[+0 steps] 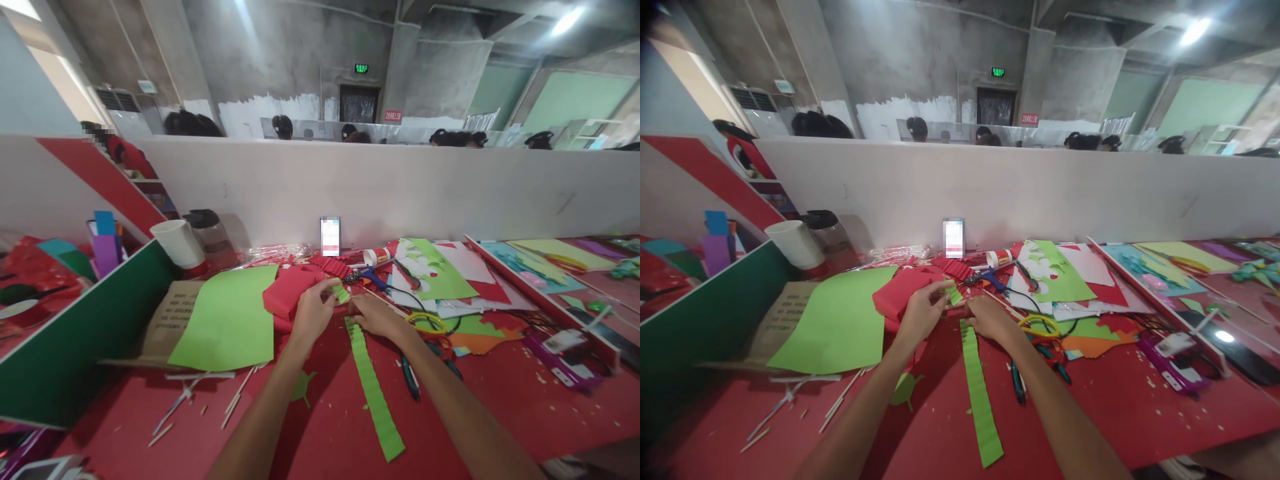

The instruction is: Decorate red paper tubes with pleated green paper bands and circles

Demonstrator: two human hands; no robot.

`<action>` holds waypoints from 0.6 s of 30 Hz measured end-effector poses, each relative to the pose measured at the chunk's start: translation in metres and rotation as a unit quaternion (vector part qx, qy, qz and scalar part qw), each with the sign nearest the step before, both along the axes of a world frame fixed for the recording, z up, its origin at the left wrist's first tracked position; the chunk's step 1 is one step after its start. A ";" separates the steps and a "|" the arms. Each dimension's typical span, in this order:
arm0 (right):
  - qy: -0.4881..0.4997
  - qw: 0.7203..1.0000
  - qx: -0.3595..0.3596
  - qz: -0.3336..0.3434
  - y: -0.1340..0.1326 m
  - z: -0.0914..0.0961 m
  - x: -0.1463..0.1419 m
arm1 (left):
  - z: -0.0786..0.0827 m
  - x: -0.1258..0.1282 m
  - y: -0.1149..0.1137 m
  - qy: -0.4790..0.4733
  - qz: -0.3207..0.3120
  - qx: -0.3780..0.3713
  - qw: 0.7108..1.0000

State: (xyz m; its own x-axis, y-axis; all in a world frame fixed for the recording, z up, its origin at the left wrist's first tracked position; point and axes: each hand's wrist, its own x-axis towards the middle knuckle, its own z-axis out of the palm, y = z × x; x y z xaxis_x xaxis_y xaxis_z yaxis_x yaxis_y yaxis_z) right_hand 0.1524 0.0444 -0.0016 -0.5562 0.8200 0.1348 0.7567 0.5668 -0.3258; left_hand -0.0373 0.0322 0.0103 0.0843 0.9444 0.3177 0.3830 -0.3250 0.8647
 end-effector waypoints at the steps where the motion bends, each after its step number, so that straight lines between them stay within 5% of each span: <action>1: 0.001 1.000 0.003 -0.002 0.001 -0.002 0.000 | -0.001 0.000 0.000 0.000 -0.001 0.000 1.000; 12: 0.029 0.999 0.017 0.015 -0.009 0.009 0.001 | 0.002 -0.001 -0.001 -0.002 -0.003 -0.005 1.000; 18: 0.192 0.979 -0.060 0.021 -0.018 0.021 0.014 | 0.005 -0.001 0.000 -0.011 -0.005 -0.005 1.000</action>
State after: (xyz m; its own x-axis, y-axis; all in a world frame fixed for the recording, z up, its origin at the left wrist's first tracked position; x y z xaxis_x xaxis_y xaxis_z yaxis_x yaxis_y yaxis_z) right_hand 0.1662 0.0260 0.0190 -0.5166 0.8204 0.2450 0.5429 0.5351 -0.6472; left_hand -0.0387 0.0319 0.0149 0.0867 0.9469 0.3097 0.3606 -0.3196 0.8763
